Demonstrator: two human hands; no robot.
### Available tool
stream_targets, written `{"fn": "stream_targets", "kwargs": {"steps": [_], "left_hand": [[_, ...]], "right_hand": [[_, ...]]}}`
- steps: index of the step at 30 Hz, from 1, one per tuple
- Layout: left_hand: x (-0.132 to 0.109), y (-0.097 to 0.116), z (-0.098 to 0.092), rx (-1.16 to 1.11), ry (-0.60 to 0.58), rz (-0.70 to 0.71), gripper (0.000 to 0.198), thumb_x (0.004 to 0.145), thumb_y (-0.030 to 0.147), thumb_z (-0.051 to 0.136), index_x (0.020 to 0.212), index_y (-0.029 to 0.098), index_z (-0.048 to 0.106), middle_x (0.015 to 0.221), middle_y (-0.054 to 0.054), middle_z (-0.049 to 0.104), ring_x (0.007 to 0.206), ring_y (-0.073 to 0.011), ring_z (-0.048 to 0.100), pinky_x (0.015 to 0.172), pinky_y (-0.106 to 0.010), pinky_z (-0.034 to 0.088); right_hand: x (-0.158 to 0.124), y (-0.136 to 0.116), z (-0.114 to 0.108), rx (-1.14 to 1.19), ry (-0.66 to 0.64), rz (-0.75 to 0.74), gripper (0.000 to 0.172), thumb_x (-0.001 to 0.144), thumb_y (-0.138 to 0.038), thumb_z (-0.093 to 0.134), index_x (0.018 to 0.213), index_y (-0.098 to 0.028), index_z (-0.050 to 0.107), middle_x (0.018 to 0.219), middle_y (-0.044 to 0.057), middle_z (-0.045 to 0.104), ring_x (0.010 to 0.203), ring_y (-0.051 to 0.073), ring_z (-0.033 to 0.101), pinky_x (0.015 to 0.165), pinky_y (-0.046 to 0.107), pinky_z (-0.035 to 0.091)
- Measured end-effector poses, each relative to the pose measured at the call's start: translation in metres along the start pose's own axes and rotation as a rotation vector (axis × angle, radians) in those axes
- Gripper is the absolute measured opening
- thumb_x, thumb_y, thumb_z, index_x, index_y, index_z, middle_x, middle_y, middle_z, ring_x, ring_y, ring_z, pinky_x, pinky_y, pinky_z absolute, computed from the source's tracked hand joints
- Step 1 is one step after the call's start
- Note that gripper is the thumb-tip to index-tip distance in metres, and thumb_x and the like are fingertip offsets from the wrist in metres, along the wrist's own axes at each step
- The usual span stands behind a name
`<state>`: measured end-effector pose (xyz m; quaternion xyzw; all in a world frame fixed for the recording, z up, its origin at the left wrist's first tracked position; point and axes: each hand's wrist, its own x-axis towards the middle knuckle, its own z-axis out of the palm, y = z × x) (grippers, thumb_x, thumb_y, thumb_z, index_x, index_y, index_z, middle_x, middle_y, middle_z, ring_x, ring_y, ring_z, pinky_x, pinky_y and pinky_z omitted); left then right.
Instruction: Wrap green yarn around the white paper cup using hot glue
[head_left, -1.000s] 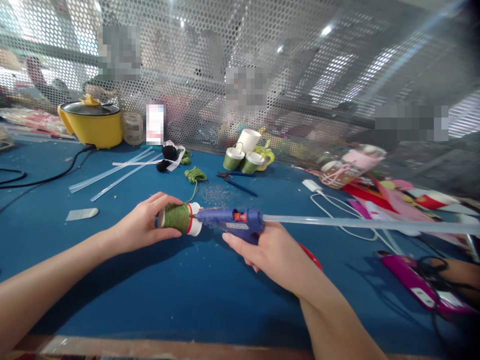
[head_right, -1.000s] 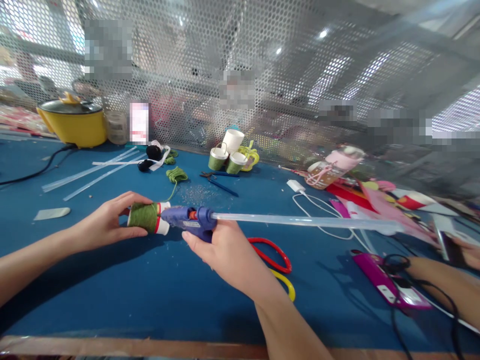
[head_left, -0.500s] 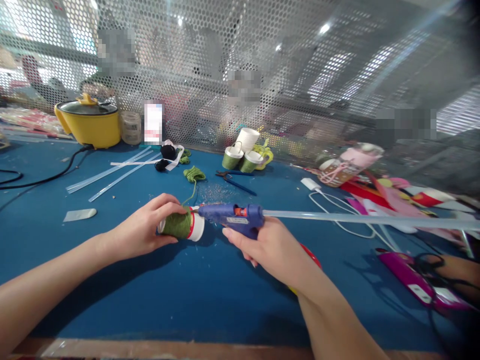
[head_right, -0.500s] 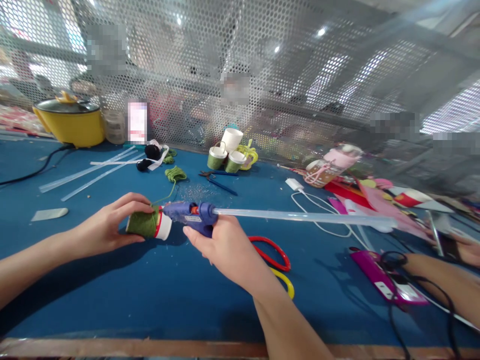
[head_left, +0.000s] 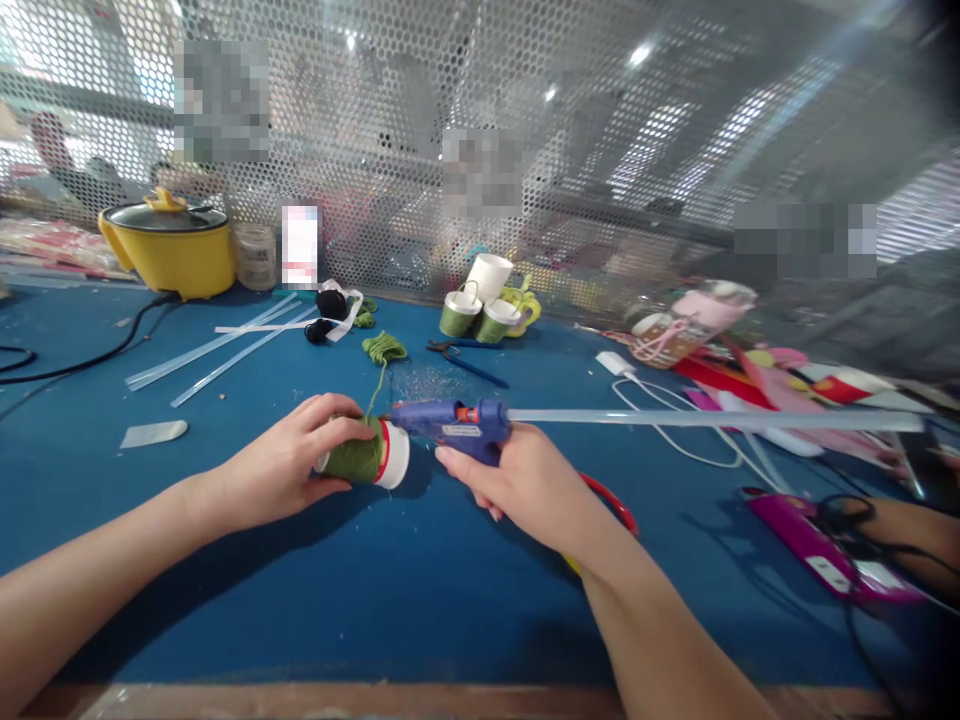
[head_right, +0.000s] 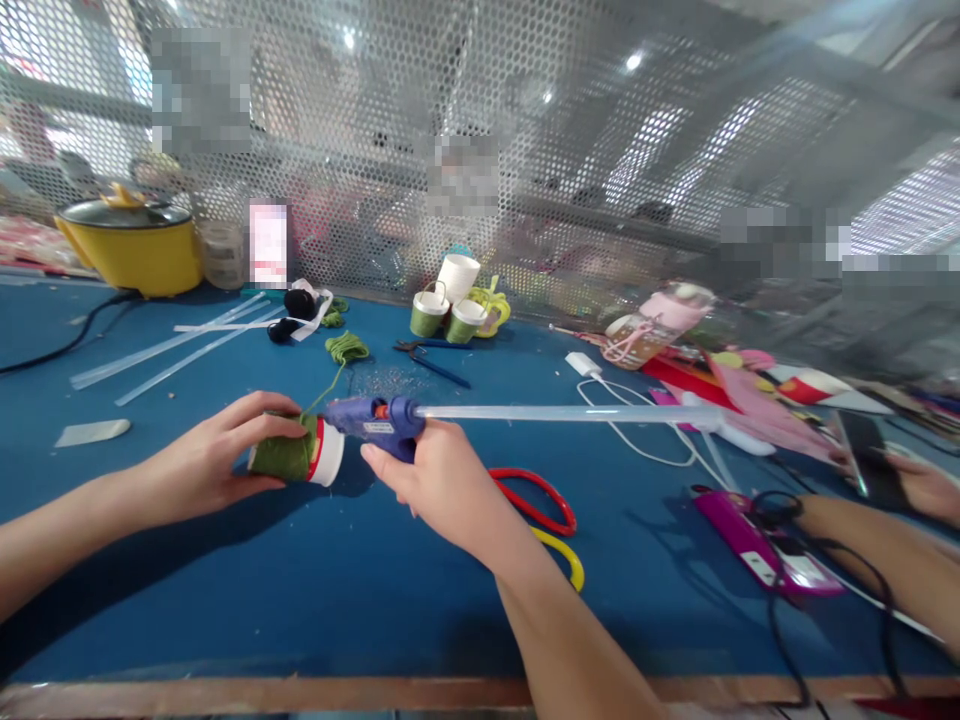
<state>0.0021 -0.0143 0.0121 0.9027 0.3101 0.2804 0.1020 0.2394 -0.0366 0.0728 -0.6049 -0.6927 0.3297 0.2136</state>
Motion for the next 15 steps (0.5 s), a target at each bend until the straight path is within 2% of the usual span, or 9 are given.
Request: {"fn": "stream_targets", "kwargs": {"steps": [6,10,13,15], "left_hand": [[0.001,0.001,-0.001,0.026,-0.003,0.009,0.039,0.076,0.011,0.06,0.111,0.019,0.045,0.116,-0.011,0.047,0.102,-0.0237,0.052,0.086,-0.039,0.049],[0.002,-0.001,0.0,0.0,0.026,-0.01,0.04,0.076,0.012,0.06,0.112,0.02,0.045,0.117,-0.01,0.047,0.104,-0.0229,0.051,0.088,-0.038,0.048],[0.002,-0.003,0.0,-0.031,0.054,-0.033,0.039,0.077,0.014,0.061,0.112,0.02,0.045,0.116,-0.009,0.046,0.104,-0.0221,0.051,0.088,-0.037,0.048],[0.002,-0.003,0.0,-0.048,0.064,-0.04,0.038,0.077,0.015,0.061,0.112,0.02,0.046,0.115,-0.009,0.047,0.104,-0.0222,0.052,0.087,-0.037,0.048]], "right_hand": [[0.005,0.003,0.001,0.032,-0.031,-0.013,0.022,0.077,-0.036,0.055,0.066,-0.017,0.052,0.041,-0.005,0.049,0.034,0.008,0.045,0.038,0.02,0.038],[0.013,0.008,-0.002,0.184,-0.021,0.0,0.021,0.073,-0.035,0.061,0.071,-0.017,0.051,0.041,-0.007,0.049,0.034,0.008,0.043,0.04,0.021,0.038],[0.026,0.02,-0.007,0.354,0.08,0.014,0.022,0.068,-0.031,0.066,0.076,-0.017,0.051,0.046,-0.007,0.05,0.038,0.008,0.045,0.041,0.021,0.039],[0.037,0.03,-0.011,0.396,0.183,0.04,0.021,0.067,-0.03,0.066,0.077,-0.016,0.054,0.056,-0.003,0.057,0.046,0.009,0.051,0.046,0.022,0.042]]}}
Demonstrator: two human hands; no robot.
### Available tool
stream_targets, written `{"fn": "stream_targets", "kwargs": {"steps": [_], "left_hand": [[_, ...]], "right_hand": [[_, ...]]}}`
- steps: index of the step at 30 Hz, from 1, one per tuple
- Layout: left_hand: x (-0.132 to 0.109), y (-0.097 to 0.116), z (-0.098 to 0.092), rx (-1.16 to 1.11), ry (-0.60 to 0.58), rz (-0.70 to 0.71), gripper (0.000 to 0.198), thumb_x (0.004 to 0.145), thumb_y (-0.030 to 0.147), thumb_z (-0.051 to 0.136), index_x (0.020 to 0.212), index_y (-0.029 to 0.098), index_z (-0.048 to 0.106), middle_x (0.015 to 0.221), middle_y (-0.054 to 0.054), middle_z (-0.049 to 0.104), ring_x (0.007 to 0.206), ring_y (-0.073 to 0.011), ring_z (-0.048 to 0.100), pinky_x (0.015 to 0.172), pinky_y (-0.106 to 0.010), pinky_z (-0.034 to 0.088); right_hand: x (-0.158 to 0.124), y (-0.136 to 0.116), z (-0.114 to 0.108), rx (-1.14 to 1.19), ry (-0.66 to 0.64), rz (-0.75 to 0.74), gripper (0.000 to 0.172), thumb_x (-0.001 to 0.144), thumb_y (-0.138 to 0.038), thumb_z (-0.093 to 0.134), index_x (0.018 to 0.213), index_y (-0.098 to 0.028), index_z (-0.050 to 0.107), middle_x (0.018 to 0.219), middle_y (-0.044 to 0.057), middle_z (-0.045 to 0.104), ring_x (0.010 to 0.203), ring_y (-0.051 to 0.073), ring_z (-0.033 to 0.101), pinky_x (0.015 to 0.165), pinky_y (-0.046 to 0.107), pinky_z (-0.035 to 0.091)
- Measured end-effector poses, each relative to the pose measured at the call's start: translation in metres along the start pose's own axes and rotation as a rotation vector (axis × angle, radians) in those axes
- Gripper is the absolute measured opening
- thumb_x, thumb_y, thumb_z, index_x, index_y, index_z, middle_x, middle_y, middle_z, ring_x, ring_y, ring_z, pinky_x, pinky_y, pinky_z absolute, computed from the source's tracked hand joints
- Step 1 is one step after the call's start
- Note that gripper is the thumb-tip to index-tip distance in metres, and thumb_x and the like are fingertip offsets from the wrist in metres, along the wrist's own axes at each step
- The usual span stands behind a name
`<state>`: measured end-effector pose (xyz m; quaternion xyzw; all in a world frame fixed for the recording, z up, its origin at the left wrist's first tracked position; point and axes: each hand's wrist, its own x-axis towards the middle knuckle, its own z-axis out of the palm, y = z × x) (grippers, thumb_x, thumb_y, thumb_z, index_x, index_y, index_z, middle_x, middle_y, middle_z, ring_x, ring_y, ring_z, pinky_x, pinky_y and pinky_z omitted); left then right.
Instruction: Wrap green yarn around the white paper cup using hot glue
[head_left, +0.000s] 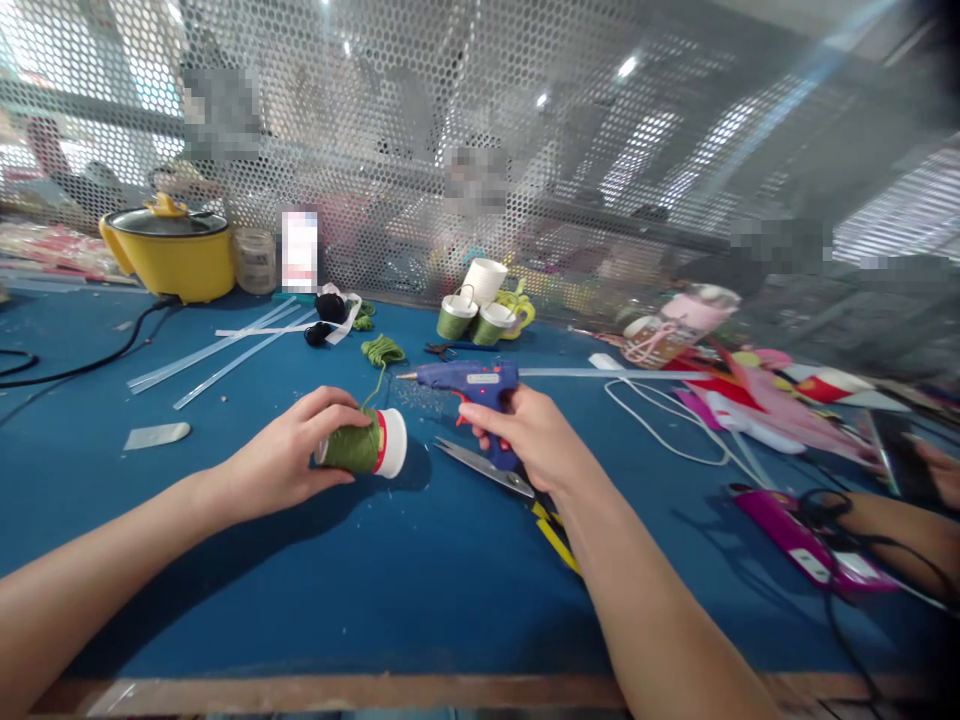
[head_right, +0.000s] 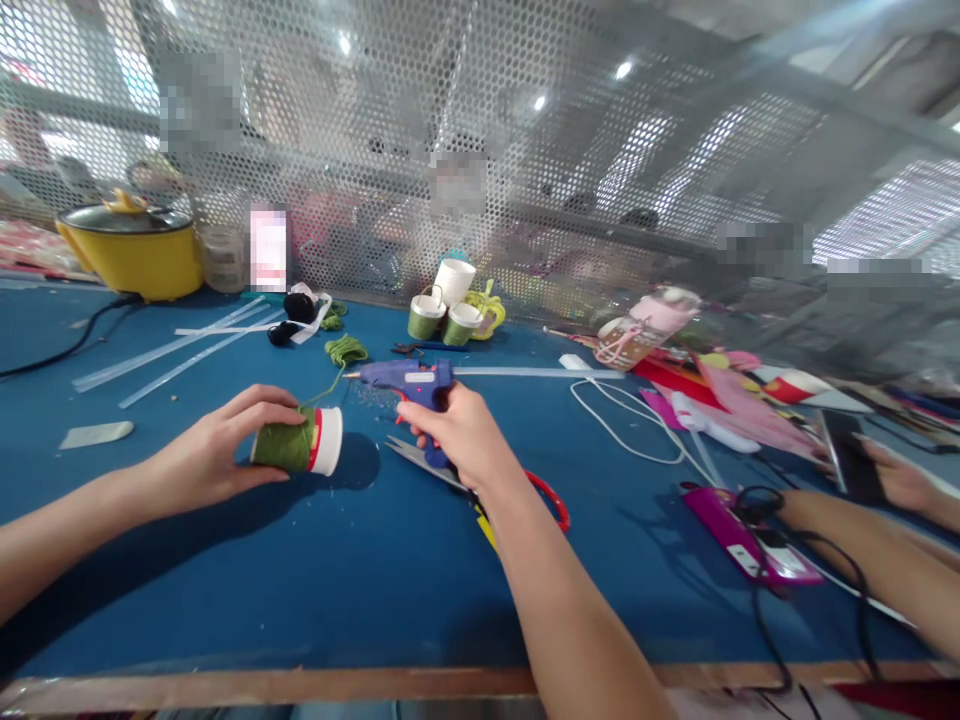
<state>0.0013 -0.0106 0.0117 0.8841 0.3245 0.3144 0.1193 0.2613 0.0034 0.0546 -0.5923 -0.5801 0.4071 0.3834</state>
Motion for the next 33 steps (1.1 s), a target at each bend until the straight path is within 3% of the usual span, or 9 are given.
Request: {"fn": "stream_targets", "kwargs": {"steps": [3,10,14,17,21,23,25,29,33], "left_hand": [[0.0,-0.001,0.0,-0.01,0.007,-0.002,0.038,0.077,0.015,0.061,0.111,0.02,0.045,0.114,-0.01,0.047,0.104,-0.0228,0.052,0.087,-0.039,0.048],[0.0,-0.004,0.003,0.047,0.025,0.038,0.041,0.075,0.012,0.062,0.111,0.02,0.046,0.115,-0.011,0.047,0.105,-0.0248,0.05,0.088,-0.042,0.047],[0.0,-0.004,0.004,0.077,0.045,0.063,0.043,0.074,0.01,0.063,0.112,0.02,0.046,0.115,-0.011,0.047,0.105,-0.0254,0.05,0.087,-0.043,0.047],[0.0,-0.003,0.005,0.086,0.038,0.085,0.045,0.073,0.008,0.064,0.112,0.02,0.045,0.116,-0.011,0.047,0.105,-0.0256,0.049,0.088,-0.043,0.047],[0.0,-0.002,0.007,0.072,0.014,0.107,0.047,0.073,0.006,0.063,0.114,0.021,0.045,0.118,-0.011,0.046,0.106,-0.025,0.049,0.089,-0.042,0.047],[0.0,-0.002,0.009,0.061,0.006,0.116,0.048,0.073,0.005,0.062,0.114,0.021,0.045,0.119,-0.011,0.046,0.107,-0.0249,0.049,0.09,-0.042,0.047],[-0.002,-0.003,0.01,0.05,0.01,0.121,0.05,0.072,0.005,0.063,0.115,0.022,0.045,0.12,-0.011,0.044,0.11,-0.0256,0.048,0.09,-0.042,0.048],[-0.003,-0.002,0.01,0.025,0.019,0.084,0.052,0.07,0.006,0.065,0.115,0.024,0.047,0.118,-0.009,0.043,0.109,-0.0252,0.05,0.09,-0.04,0.048],[-0.003,0.001,0.006,-0.066,-0.009,0.01,0.05,0.075,0.015,0.064,0.119,0.023,0.044,0.117,-0.009,0.045,0.106,-0.0238,0.052,0.088,-0.037,0.048]], "right_hand": [[0.018,0.012,-0.006,-0.147,0.074,0.018,0.018,0.075,-0.033,0.057,0.074,-0.015,0.057,0.068,0.004,0.064,0.056,0.011,0.057,0.051,0.022,0.045],[0.045,0.039,-0.005,-0.481,0.164,0.075,0.03,0.084,-0.032,0.047,0.059,-0.017,0.055,0.055,0.007,0.06,0.046,0.014,0.054,0.048,0.027,0.042],[0.04,0.031,-0.002,-0.649,0.254,-0.016,0.02,0.079,-0.025,0.056,0.062,-0.015,0.06,0.075,0.016,0.064,0.087,0.028,0.059,0.07,0.035,0.044],[0.031,0.011,0.008,-0.684,0.18,-0.129,0.025,0.083,-0.029,0.053,0.066,-0.015,0.065,0.093,0.017,0.064,0.103,0.03,0.053,0.084,0.038,0.039],[0.022,-0.013,0.036,-0.552,-0.141,-0.211,0.045,0.089,-0.048,0.036,0.079,-0.02,0.07,0.091,0.006,0.069,0.087,0.018,0.061,0.08,0.028,0.043],[0.022,-0.017,0.051,-0.314,-0.367,-0.149,0.054,0.088,-0.055,0.032,0.081,-0.017,0.07,0.088,0.007,0.07,0.084,0.018,0.061,0.078,0.029,0.043],[0.023,-0.016,0.064,-0.139,-0.461,-0.112,0.051,0.082,-0.058,0.043,0.079,-0.014,0.068,0.078,0.006,0.068,0.076,0.017,0.06,0.072,0.029,0.044],[0.024,-0.011,0.074,0.054,-0.322,-0.121,0.033,0.066,-0.048,0.067,0.071,-0.015,0.062,0.064,-0.001,0.059,0.058,0.011,0.05,0.059,0.025,0.039],[0.02,-0.011,0.068,0.177,-0.213,-0.182,0.027,0.065,-0.041,0.067,0.066,-0.016,0.058,0.066,-0.002,0.059,0.062,0.01,0.05,0.066,0.025,0.039]]}}
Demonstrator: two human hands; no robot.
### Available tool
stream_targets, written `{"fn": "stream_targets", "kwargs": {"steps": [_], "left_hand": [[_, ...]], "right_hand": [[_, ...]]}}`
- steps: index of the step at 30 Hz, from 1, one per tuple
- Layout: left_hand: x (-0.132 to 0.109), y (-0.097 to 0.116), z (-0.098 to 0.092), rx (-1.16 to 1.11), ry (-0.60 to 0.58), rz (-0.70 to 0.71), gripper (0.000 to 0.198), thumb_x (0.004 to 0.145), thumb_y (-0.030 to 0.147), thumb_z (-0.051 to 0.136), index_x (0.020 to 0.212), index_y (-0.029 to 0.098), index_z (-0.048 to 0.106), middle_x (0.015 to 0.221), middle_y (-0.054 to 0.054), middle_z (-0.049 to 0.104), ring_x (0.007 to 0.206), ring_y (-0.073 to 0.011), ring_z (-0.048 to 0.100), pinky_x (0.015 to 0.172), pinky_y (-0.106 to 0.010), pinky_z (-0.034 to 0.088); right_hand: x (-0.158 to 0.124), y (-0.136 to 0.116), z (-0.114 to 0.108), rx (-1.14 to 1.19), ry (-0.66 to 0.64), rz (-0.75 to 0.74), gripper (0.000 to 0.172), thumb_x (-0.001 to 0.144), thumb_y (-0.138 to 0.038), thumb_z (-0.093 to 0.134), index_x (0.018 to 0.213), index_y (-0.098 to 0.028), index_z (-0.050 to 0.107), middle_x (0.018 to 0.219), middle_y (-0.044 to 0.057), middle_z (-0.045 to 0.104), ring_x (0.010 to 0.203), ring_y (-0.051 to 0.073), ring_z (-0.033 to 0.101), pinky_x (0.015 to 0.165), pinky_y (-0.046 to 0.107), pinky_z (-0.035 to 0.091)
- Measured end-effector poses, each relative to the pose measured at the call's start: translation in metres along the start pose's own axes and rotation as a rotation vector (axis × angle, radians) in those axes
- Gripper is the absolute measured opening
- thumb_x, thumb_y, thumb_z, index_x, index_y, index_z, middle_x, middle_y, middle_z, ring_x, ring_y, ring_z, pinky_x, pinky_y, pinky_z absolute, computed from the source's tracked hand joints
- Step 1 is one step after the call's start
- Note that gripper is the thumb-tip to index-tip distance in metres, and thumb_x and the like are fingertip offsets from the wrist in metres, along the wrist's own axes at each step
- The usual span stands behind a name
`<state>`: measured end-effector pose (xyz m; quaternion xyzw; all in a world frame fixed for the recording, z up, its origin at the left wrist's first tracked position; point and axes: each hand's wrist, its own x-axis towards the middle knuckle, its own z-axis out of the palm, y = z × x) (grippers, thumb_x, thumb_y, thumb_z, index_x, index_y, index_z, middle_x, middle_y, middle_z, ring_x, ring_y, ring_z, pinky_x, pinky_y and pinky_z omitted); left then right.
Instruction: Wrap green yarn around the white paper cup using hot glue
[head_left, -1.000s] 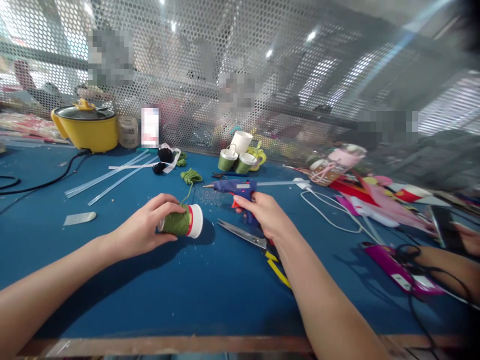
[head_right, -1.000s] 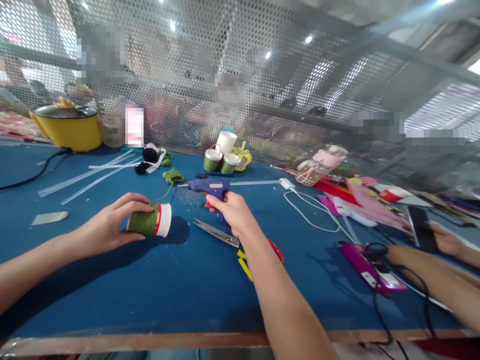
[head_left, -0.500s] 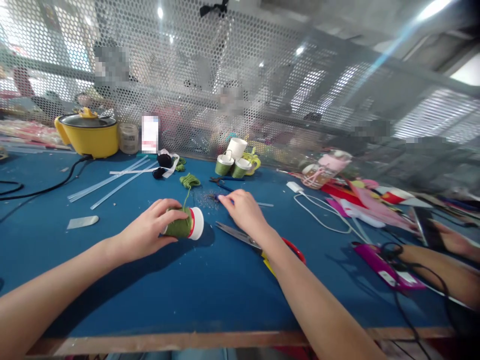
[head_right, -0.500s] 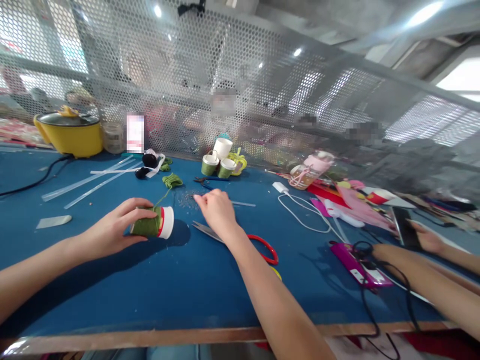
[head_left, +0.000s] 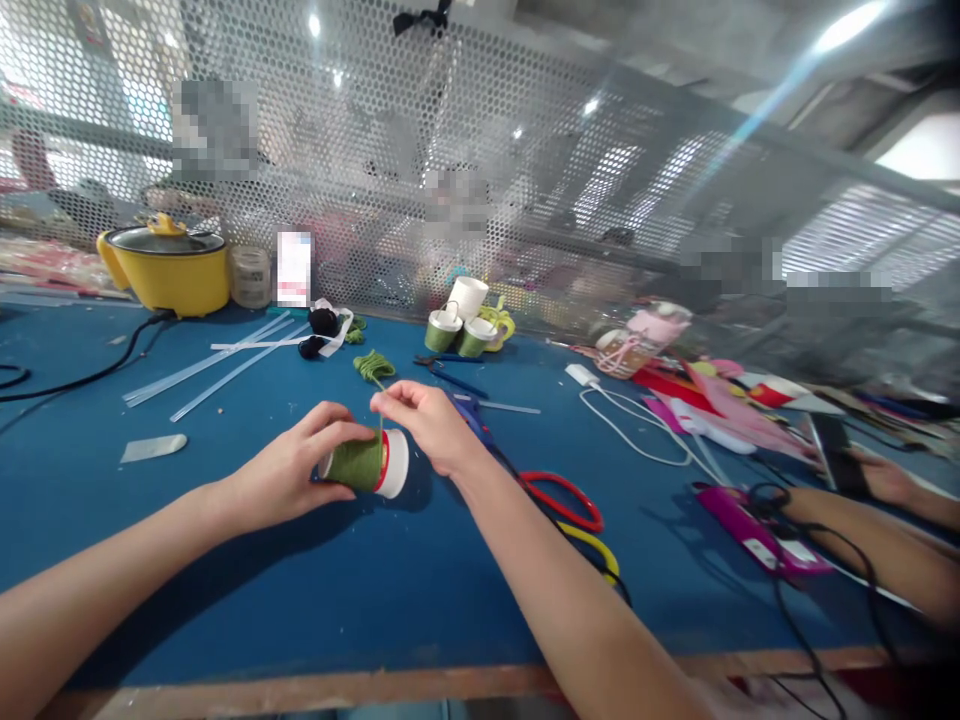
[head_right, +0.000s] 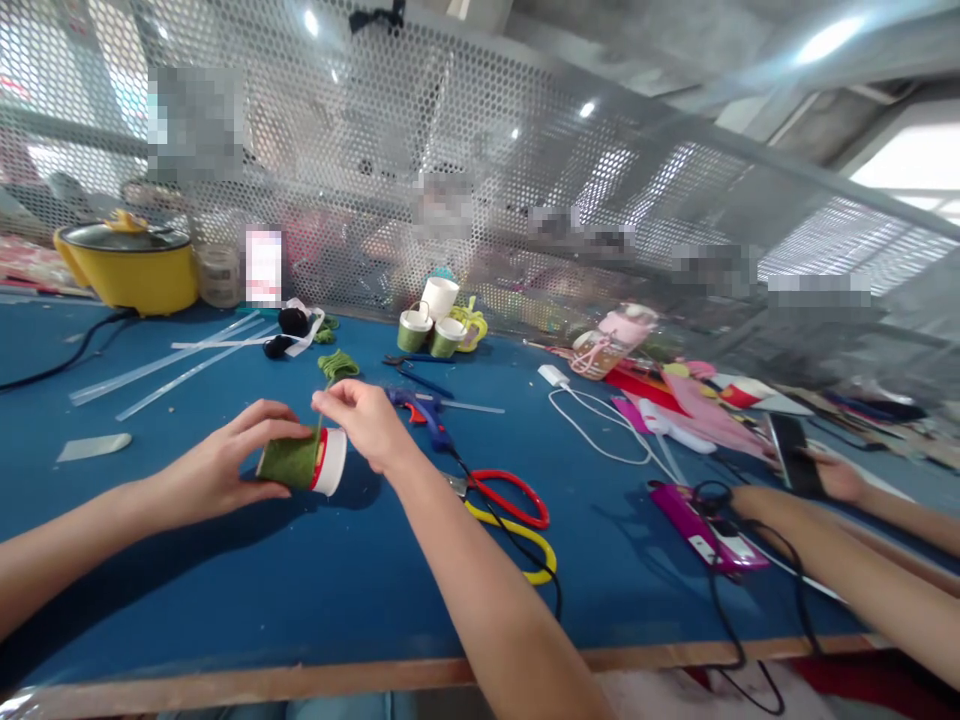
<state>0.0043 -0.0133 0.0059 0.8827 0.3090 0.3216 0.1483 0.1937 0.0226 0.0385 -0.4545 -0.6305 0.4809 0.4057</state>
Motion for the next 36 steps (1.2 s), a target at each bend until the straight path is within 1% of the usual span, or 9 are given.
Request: {"fn": "stream_targets", "kwargs": {"steps": [2,5,8,12,16,22,28,32,36], "left_hand": [[0.001,0.002,-0.002,-0.056,0.006,-0.04,0.051,0.075,0.023,0.066,0.121,0.021,0.043,0.116,-0.01,0.048,0.106,-0.0239,0.052,0.089,-0.037,0.048],[0.003,0.004,-0.004,-0.109,0.001,-0.093,0.05,0.073,0.03,0.068,0.117,0.019,0.047,0.113,-0.01,0.052,0.102,-0.0239,0.054,0.087,-0.036,0.048],[0.004,0.006,-0.005,-0.136,-0.006,-0.125,0.047,0.073,0.032,0.068,0.114,0.019,0.051,0.11,-0.009,0.054,0.097,-0.0229,0.056,0.084,-0.034,0.048],[0.003,0.006,-0.005,-0.138,-0.029,-0.128,0.047,0.074,0.033,0.068,0.115,0.02,0.05,0.107,-0.008,0.055,0.094,-0.0216,0.057,0.08,-0.033,0.049],[0.002,0.005,-0.005,-0.113,-0.051,-0.076,0.048,0.075,0.032,0.067,0.117,0.02,0.046,0.11,-0.009,0.055,0.099,-0.0231,0.056,0.083,-0.035,0.048],[0.0,0.005,-0.004,-0.065,-0.031,0.018,0.046,0.079,0.028,0.064,0.119,0.021,0.043,0.118,-0.011,0.049,0.109,-0.0247,0.052,0.09,-0.037,0.047],[-0.001,0.006,-0.004,-0.005,0.003,0.066,0.045,0.08,0.022,0.061,0.121,0.023,0.042,0.119,-0.011,0.047,0.111,-0.0247,0.051,0.091,-0.039,0.047],[-0.001,0.006,-0.004,0.044,0.034,0.105,0.044,0.081,0.02,0.06,0.121,0.022,0.041,0.119,-0.011,0.047,0.11,-0.0245,0.051,0.09,-0.04,0.048],[0.0,0.007,-0.004,0.106,0.046,0.165,0.041,0.083,0.018,0.057,0.12,0.021,0.04,0.118,-0.012,0.047,0.108,-0.0244,0.05,0.088,-0.041,0.048]], "right_hand": [[-0.002,-0.002,-0.004,0.017,0.041,-0.045,0.025,0.068,-0.04,0.065,0.067,-0.017,0.057,0.07,-0.001,0.06,0.066,0.01,0.051,0.07,0.026,0.039],[-0.002,-0.002,-0.008,0.015,0.081,-0.086,0.024,0.071,-0.04,0.062,0.068,-0.017,0.057,0.071,0.0,0.06,0.066,0.011,0.051,0.07,0.027,0.038],[-0.001,0.0,-0.009,0.003,0.092,-0.109,0.023,0.072,-0.04,0.061,0.067,-0.017,0.056,0.07,0.0,0.06,0.064,0.01,0.049,0.068,0.027,0.039],[0.0,0.002,-0.008,-0.033,0.077,-0.112,0.023,0.073,-0.039,0.06,0.066,-0.017,0.056,0.068,-0.001,0.059,0.063,0.011,0.049,0.068,0.027,0.039],[-0.001,0.002,-0.007,-0.06,0.052,-0.088,0.025,0.072,-0.041,0.061,0.066,-0.017,0.055,0.068,-0.001,0.059,0.064,0.011,0.051,0.068,0.027,0.039],[-0.004,0.002,-0.004,-0.12,0.013,-0.08,0.026,0.072,-0.041,0.06,0.064,-0.017,0.055,0.067,-0.001,0.059,0.063,0.011,0.05,0.065,0.025,0.038],[-0.008,0.0,-0.002,-0.102,-0.006,-0.013,0.028,0.071,-0.043,0.06,0.064,-0.017,0.055,0.06,-0.003,0.053,0.052,0.009,0.042,0.052,0.023,0.033],[-0.009,-0.001,-0.001,-0.078,-0.009,0.008,0.03,0.068,-0.046,0.062,0.064,-0.017,0.054,0.06,-0.003,0.052,0.052,0.009,0.042,0.051,0.023,0.033],[-0.011,-0.002,-0.001,-0.123,-0.022,0.013,0.03,0.068,-0.046,0.064,0.064,-0.017,0.053,0.061,-0.003,0.051,0.054,0.01,0.043,0.051,0.023,0.033]]}}
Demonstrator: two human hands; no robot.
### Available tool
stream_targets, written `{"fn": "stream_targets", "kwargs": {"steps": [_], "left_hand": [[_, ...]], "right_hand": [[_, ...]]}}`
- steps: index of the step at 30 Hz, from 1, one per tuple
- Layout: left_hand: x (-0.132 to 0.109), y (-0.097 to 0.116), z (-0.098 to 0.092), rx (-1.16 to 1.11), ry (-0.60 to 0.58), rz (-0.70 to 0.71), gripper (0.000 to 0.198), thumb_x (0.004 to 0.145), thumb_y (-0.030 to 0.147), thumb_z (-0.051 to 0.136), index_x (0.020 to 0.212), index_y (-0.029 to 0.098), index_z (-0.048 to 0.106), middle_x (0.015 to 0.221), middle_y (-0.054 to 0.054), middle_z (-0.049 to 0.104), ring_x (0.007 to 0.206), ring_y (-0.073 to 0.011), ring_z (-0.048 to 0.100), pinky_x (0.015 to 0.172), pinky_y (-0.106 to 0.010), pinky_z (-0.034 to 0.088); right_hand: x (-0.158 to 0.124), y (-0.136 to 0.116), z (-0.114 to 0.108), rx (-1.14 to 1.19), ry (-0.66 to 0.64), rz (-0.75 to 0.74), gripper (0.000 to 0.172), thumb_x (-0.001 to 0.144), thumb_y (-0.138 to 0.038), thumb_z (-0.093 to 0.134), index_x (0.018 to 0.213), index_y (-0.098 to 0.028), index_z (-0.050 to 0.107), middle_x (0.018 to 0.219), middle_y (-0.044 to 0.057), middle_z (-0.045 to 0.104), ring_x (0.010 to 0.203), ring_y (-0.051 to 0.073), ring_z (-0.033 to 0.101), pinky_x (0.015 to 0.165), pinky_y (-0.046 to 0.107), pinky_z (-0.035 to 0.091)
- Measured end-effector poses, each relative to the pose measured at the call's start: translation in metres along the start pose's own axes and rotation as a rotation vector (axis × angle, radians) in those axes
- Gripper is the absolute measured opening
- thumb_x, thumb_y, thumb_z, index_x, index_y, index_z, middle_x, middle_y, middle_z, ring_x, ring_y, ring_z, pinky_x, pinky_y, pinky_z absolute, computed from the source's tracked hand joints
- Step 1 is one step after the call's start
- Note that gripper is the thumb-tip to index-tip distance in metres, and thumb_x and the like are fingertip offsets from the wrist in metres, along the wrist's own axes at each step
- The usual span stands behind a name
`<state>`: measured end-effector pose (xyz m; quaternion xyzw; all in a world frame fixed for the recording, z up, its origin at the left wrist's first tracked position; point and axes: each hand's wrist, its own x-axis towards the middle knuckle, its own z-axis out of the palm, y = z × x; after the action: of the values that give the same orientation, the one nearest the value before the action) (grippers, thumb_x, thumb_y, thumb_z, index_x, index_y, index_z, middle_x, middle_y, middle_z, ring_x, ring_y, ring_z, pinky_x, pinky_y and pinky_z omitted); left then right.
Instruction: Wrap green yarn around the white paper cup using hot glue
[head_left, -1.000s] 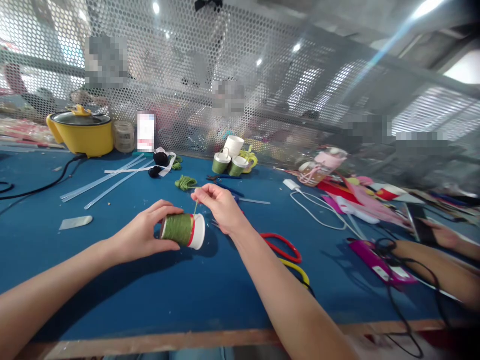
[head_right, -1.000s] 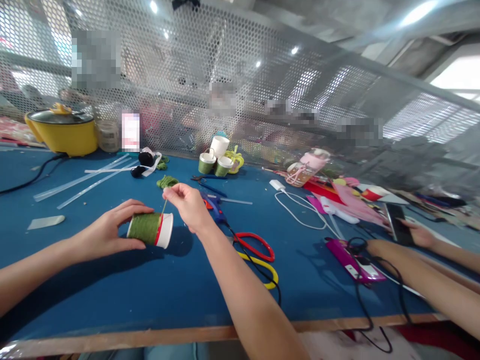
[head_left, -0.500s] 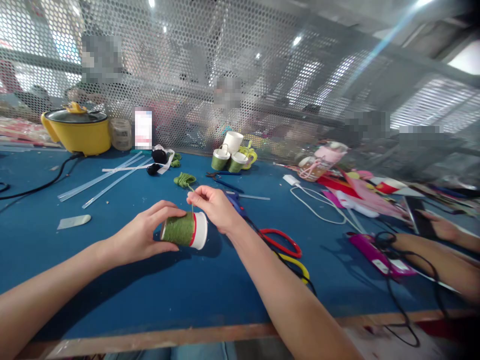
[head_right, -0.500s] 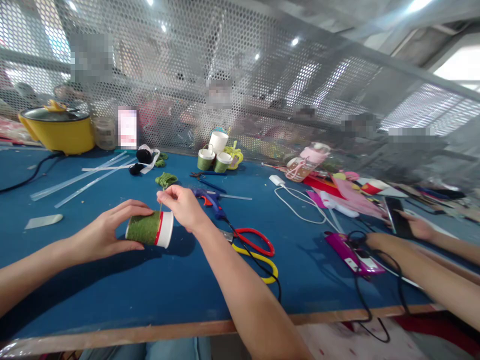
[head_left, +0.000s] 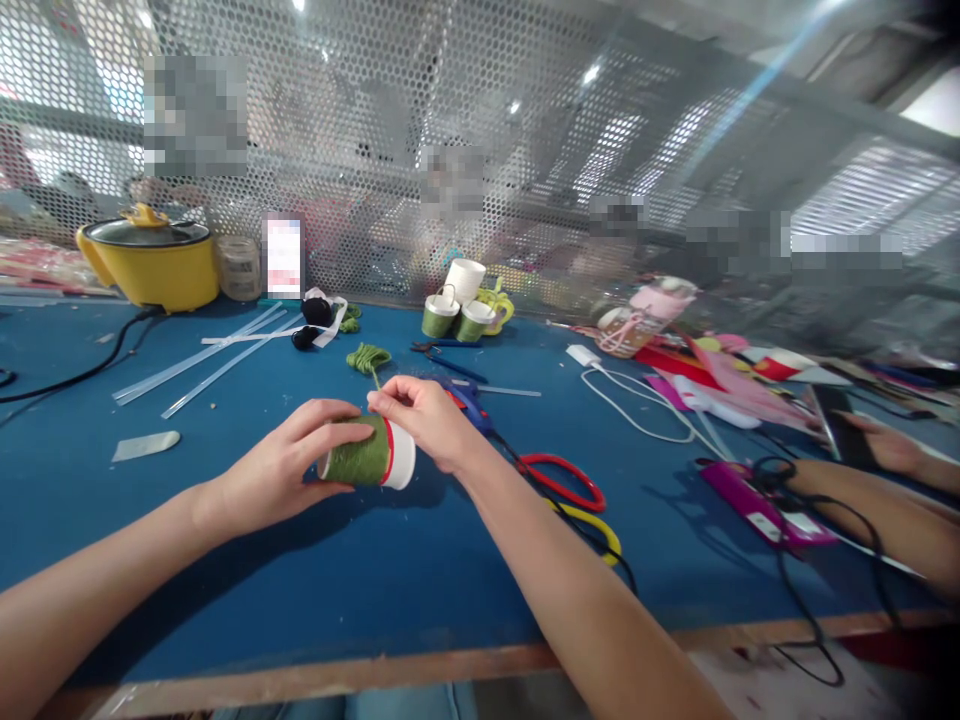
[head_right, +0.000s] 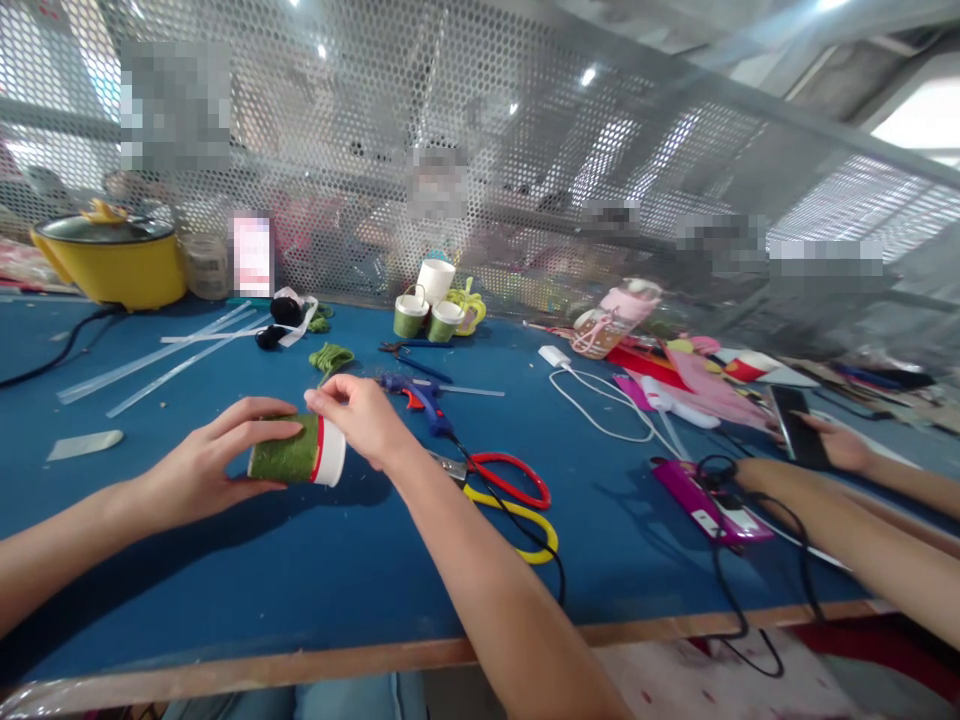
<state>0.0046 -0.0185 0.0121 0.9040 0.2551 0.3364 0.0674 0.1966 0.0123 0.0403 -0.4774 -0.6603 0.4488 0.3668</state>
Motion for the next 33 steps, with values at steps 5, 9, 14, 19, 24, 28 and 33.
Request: {"fn": "stream_targets", "kwargs": {"steps": [5,9,14,19,24,28,33], "left_hand": [[0.001,0.0,0.001,0.064,0.031,0.045,0.038,0.086,0.016,0.052,0.12,0.023,0.039,0.116,-0.012,0.047,0.107,-0.0256,0.05,0.087,-0.044,0.048],[0.001,-0.001,0.003,0.094,0.063,0.064,0.036,0.086,0.013,0.051,0.12,0.023,0.041,0.116,-0.013,0.049,0.109,-0.0259,0.048,0.089,-0.045,0.046],[0.0,-0.002,0.005,0.118,0.068,0.085,0.037,0.085,0.008,0.05,0.119,0.022,0.043,0.117,-0.013,0.049,0.111,-0.0264,0.046,0.092,-0.046,0.044],[-0.001,-0.002,0.007,-0.048,0.051,-0.123,0.056,0.078,0.026,0.065,0.125,0.022,0.036,0.124,-0.015,0.042,0.115,-0.0296,0.044,0.093,-0.048,0.044],[0.0,-0.002,0.011,-0.453,-0.005,-0.431,0.055,0.078,0.04,0.062,0.122,0.02,0.035,0.11,-0.01,0.052,0.093,-0.0237,0.059,0.075,-0.038,0.054],[0.002,-0.003,0.011,-0.476,0.0,-0.458,0.043,0.079,0.035,0.062,0.114,0.019,0.043,0.103,-0.008,0.056,0.086,-0.0212,0.06,0.072,-0.036,0.053],[0.002,-0.004,0.006,-0.413,0.006,-0.419,0.045,0.077,0.034,0.063,0.115,0.019,0.045,0.106,-0.008,0.056,0.093,-0.0229,0.058,0.077,-0.037,0.051]], "right_hand": [[-0.002,-0.004,-0.001,-0.141,0.07,-0.109,0.026,0.072,-0.042,0.06,0.064,-0.018,0.056,0.067,-0.001,0.053,0.063,0.012,0.046,0.06,0.025,0.037],[-0.003,-0.004,0.0,-0.066,0.059,-0.08,0.026,0.072,-0.044,0.061,0.068,-0.018,0.056,0.063,-0.002,0.053,0.06,0.012,0.048,0.056,0.024,0.038],[-0.004,-0.002,0.005,0.066,0.069,-0.006,0.031,0.067,-0.048,0.064,0.068,-0.019,0.054,0.058,-0.004,0.052,0.052,0.011,0.046,0.051,0.024,0.038],[-0.003,0.002,0.009,-0.006,0.188,-0.067,0.025,0.07,-0.043,0.062,0.067,-0.02,0.055,0.062,-0.001,0.055,0.058,0.014,0.051,0.054,0.026,0.041],[-0.002,0.006,0.016,-0.165,0.275,-0.205,0.016,0.074,-0.033,0.058,0.066,-0.02,0.055,0.077,0.004,0.057,0.072,0.017,0.055,0.063,0.03,0.044],[-0.002,0.006,0.017,-0.22,0.251,-0.285,0.015,0.076,-0.031,0.058,0.065,-0.02,0.056,0.078,0.004,0.055,0.072,0.016,0.054,0.065,0.03,0.044],[-0.001,0.004,0.01,-0.239,0.207,-0.302,0.013,0.076,-0.026,0.059,0.066,-0.019,0.057,0.076,0.002,0.052,0.068,0.013,0.05,0.064,0.027,0.042]]}}
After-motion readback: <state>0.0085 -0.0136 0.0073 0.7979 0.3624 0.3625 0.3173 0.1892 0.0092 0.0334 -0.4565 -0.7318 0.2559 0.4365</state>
